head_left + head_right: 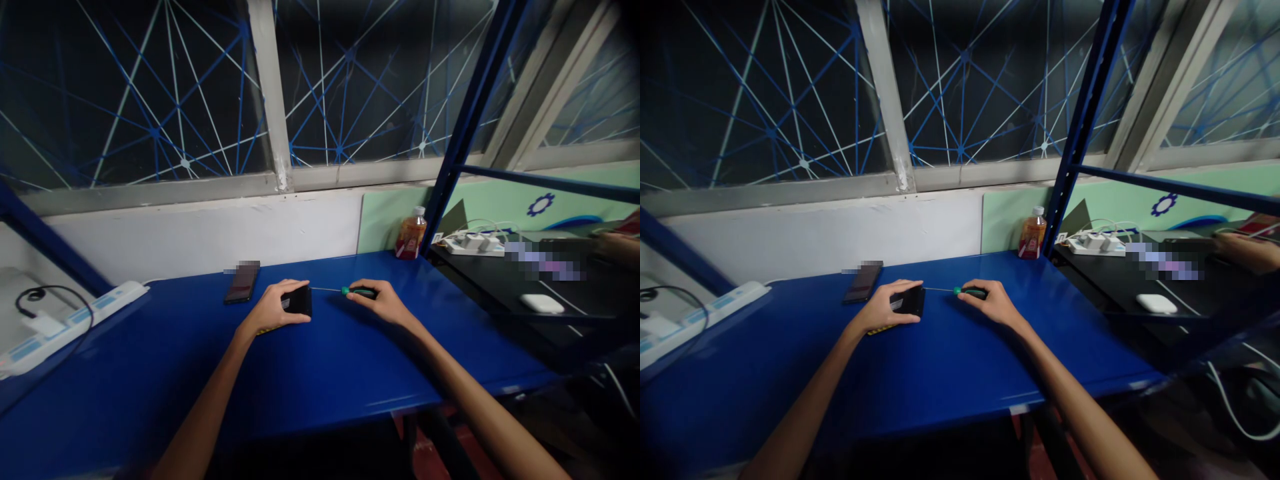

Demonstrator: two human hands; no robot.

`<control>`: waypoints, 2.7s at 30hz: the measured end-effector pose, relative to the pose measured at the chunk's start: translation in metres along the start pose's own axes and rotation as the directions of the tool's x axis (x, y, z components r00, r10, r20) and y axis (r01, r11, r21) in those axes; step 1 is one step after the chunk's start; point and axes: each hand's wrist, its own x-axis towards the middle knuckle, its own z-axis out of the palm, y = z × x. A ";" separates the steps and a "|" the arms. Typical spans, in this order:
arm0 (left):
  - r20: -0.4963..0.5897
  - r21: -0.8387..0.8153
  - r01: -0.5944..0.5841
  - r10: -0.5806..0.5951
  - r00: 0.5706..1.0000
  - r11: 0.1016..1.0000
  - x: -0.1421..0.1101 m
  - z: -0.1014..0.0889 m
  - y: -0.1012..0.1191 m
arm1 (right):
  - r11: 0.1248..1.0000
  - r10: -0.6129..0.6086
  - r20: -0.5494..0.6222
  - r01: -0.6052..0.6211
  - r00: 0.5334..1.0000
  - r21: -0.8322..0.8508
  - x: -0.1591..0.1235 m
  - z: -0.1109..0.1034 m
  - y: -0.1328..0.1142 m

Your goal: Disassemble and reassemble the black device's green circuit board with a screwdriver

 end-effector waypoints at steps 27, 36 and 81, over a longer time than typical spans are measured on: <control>-0.032 -0.034 0.018 -0.019 0.999 0.999 0.000 -0.002 0.004 | 1.000 0.015 0.001 -0.015 1.000 0.020 0.000 0.001 0.000; -0.034 -0.038 -0.012 0.011 0.999 0.999 0.000 -0.003 0.009 | 1.000 0.018 0.006 -0.018 1.000 0.017 0.000 0.001 0.000; 0.243 0.157 0.009 -0.047 0.969 0.988 -0.001 0.016 -0.009 | 0.981 0.095 0.259 -0.046 0.961 -0.191 0.000 -0.018 0.011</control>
